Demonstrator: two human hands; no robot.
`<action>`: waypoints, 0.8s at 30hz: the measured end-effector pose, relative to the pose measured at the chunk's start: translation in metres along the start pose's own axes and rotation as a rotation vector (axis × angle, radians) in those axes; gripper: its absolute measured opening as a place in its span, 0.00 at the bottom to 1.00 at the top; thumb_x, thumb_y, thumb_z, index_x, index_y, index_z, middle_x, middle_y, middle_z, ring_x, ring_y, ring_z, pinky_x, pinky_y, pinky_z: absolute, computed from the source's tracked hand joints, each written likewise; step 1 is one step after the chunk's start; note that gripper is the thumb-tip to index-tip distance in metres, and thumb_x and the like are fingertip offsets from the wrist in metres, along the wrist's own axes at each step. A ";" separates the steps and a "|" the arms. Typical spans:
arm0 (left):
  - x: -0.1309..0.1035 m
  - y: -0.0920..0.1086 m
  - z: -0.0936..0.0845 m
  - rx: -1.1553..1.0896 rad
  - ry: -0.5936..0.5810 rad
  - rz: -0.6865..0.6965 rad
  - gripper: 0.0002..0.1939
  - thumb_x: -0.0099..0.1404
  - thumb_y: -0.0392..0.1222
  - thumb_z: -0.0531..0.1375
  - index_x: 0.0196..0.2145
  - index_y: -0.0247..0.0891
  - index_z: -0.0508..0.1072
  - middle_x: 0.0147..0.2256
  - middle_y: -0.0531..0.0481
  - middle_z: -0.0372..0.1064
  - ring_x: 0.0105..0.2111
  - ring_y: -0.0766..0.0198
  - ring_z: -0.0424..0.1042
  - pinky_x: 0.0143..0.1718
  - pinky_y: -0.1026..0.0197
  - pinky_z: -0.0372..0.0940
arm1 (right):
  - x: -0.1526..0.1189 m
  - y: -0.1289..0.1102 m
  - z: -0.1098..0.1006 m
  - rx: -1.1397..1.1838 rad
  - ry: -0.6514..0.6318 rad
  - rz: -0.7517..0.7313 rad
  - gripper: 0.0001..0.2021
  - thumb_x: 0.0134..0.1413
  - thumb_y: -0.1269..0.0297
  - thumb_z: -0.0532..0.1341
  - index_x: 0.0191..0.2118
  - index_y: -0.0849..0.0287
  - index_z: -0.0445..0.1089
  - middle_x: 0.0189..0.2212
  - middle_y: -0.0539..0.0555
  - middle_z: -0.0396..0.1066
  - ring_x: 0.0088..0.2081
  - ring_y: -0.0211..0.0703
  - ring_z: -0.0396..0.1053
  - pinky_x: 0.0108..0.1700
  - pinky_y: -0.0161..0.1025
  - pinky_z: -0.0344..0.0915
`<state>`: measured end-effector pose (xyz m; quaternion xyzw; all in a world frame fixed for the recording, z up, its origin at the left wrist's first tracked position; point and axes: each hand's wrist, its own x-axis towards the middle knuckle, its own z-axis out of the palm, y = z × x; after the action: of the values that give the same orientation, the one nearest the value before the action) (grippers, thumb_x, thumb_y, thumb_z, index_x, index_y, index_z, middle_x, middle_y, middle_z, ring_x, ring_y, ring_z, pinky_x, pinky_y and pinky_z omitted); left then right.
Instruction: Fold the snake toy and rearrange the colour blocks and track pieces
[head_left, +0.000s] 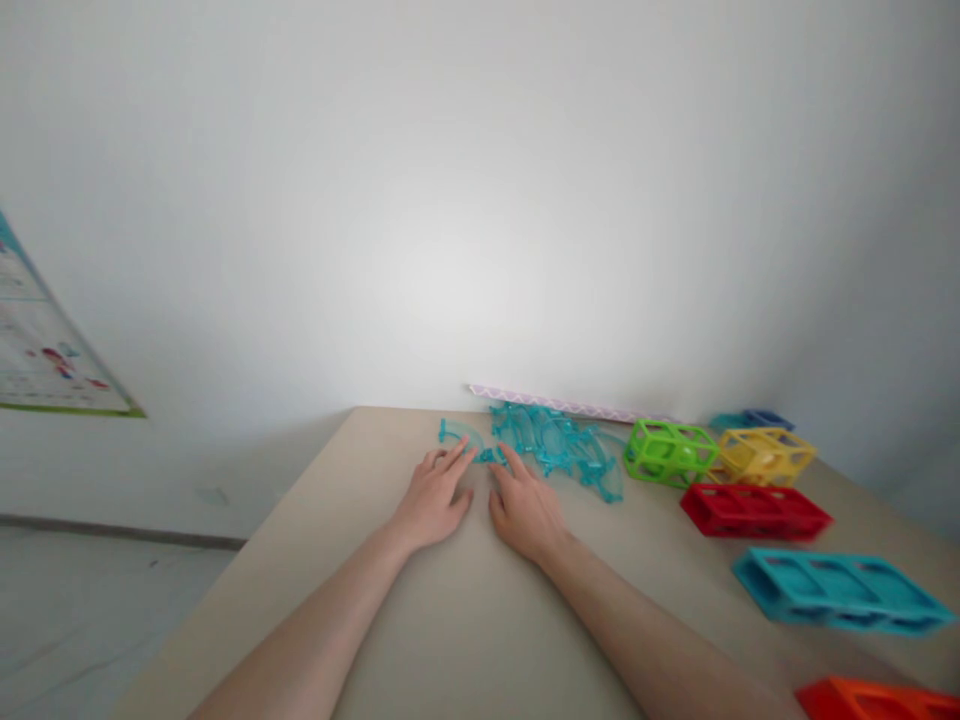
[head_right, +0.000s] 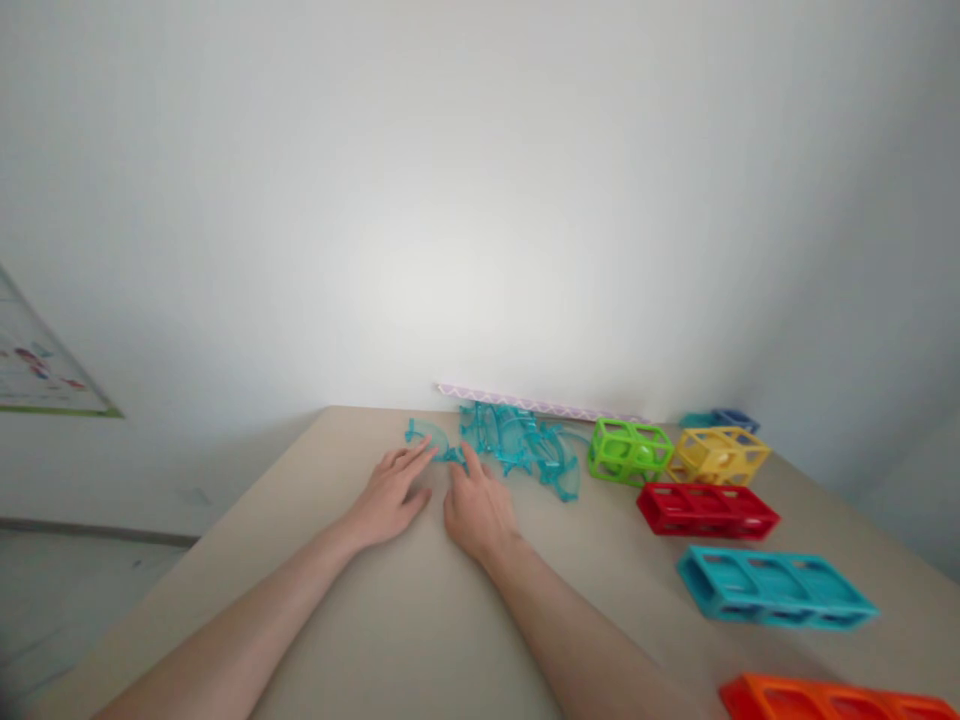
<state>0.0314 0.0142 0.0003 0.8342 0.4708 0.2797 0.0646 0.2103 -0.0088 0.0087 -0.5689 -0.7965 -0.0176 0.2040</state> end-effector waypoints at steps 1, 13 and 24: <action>0.001 0.001 0.001 0.038 -0.030 -0.003 0.30 0.63 0.41 0.55 0.62 0.42 0.58 0.63 0.45 0.55 0.57 0.47 0.56 0.57 0.43 0.53 | 0.000 0.000 0.000 0.000 -0.002 0.015 0.20 0.57 0.67 0.51 0.55 0.62 0.65 0.64 0.62 0.51 0.54 0.54 0.65 0.50 0.46 0.65; 0.004 -0.010 -0.009 0.127 0.134 -0.184 0.12 0.59 0.46 0.61 0.38 0.37 0.76 0.29 0.47 0.71 0.35 0.55 0.66 0.43 0.54 0.61 | 0.001 0.001 -0.007 0.013 0.029 0.043 0.20 0.56 0.71 0.51 0.54 0.65 0.66 0.59 0.63 0.59 0.53 0.50 0.66 0.54 0.42 0.64; 0.003 -0.013 -0.008 -0.062 0.253 -0.240 0.06 0.55 0.31 0.59 0.28 0.39 0.76 0.27 0.48 0.70 0.33 0.58 0.68 0.41 0.55 0.62 | 0.002 0.001 -0.004 -0.009 0.058 0.200 0.23 0.59 0.62 0.54 0.60 0.58 0.61 0.63 0.69 0.50 0.42 0.55 0.73 0.42 0.50 0.69</action>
<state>0.0186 0.0222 0.0029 0.7278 0.5628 0.3869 0.0634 0.2115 -0.0077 0.0133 -0.6459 -0.7292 -0.0171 0.2253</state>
